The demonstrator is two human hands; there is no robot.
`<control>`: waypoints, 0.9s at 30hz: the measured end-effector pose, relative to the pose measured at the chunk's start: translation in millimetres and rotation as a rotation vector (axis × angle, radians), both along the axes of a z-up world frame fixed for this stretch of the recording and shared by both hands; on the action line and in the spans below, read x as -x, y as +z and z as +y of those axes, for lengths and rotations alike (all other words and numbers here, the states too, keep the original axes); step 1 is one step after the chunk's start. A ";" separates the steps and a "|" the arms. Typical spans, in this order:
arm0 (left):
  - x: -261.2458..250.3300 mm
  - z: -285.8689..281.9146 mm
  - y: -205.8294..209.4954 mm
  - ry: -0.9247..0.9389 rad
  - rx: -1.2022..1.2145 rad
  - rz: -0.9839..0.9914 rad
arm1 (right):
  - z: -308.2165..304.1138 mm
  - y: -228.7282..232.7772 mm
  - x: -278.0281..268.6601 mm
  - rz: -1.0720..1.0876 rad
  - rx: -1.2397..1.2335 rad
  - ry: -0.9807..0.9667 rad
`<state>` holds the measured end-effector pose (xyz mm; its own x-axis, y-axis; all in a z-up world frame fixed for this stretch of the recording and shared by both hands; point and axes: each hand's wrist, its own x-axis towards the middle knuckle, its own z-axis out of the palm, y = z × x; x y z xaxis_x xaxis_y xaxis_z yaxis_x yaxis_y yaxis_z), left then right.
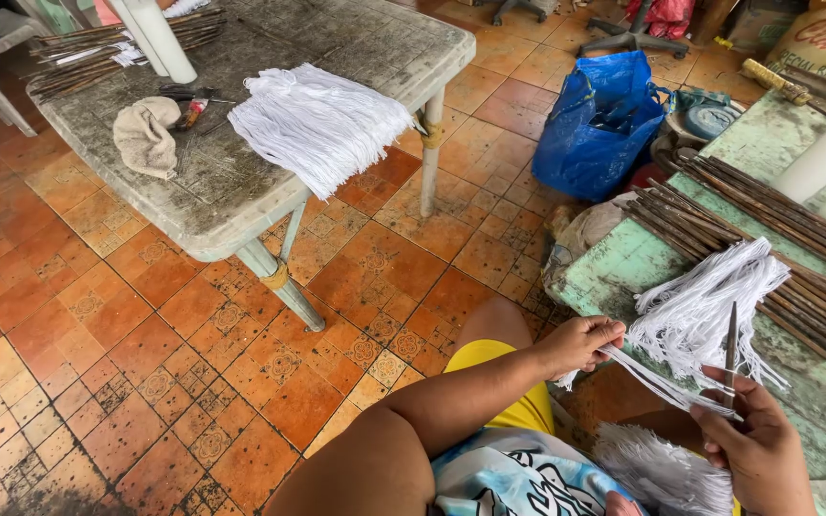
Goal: Tying bundles of white cotton yarn onto wooden sticks to prepare candle wicks
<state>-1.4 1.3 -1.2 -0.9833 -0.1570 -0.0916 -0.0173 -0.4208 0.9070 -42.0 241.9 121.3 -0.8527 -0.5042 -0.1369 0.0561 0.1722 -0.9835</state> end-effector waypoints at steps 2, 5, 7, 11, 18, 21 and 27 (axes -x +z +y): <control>-0.9 0.2 0.7 0.008 0.023 -0.016 | 4.7 -5.5 1.0 0.025 0.055 0.000; -9.5 0.9 12.8 -0.004 0.095 -0.015 | 13.8 -1.6 1.8 0.124 0.050 -0.016; -15.5 0.3 17.3 -0.026 0.140 -0.001 | 20.6 -2.4 4.9 0.194 -0.015 -0.032; -14.1 -7.1 3.2 -0.008 0.235 0.051 | 24.2 -3.4 10.5 0.208 -0.033 -0.051; -46.4 -41.1 14.3 -0.158 0.501 0.001 | 37.8 4.6 10.1 0.308 -0.189 -0.207; -54.1 -54.8 11.1 0.092 0.864 -0.135 | 51.9 -1.2 17.4 0.355 -0.204 -0.231; -38.9 -10.9 48.9 -0.100 0.822 0.057 | 29.8 14.2 2.7 0.471 -0.449 -0.198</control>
